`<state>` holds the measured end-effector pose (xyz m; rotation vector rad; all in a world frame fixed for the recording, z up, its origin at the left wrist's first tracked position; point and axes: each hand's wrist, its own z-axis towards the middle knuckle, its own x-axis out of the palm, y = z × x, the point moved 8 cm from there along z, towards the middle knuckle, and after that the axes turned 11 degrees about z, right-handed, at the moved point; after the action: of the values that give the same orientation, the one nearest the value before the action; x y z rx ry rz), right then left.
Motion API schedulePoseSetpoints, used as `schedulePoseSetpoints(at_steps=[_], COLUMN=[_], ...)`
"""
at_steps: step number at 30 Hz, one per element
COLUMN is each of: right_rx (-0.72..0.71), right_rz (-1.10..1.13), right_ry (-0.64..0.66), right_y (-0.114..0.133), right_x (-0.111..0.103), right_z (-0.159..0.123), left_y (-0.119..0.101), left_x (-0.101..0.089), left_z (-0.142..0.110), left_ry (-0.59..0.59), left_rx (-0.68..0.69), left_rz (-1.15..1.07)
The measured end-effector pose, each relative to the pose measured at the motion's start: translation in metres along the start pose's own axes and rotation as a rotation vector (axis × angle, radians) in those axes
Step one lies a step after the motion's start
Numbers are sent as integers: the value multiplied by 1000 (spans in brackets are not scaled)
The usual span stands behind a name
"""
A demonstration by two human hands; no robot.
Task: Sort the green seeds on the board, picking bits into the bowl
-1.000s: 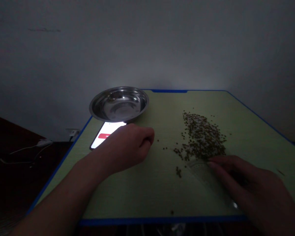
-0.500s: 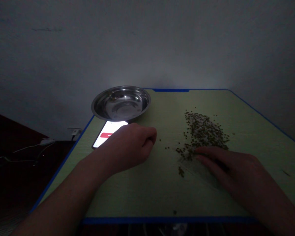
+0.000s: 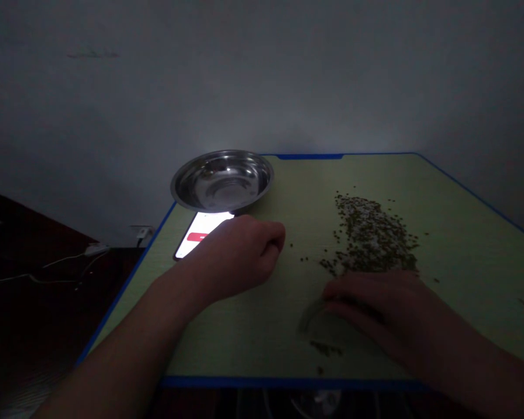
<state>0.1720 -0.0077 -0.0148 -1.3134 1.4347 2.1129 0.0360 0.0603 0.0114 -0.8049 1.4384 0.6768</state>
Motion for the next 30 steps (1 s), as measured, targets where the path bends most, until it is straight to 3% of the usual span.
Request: schedulePoseSetpoints(at_steps=[11,19,23,30], right_rx=[-2,57,-14,-137], right_rz=[101,86,-84,-377], right_ry=[114,9,-21,-53], right_y=[13,12,28,41], right_x=[15,2,11,20], right_z=[-13,-6,10,36], left_y=[0,2,11,11], left_x=[-1,0,-1,-3], left_z=[-1,-1,0,3], left_ry=[-6,-9,-20,-12], left_rx=[-9,-5,-90,-65], left_rz=[-11,-4,78,69])
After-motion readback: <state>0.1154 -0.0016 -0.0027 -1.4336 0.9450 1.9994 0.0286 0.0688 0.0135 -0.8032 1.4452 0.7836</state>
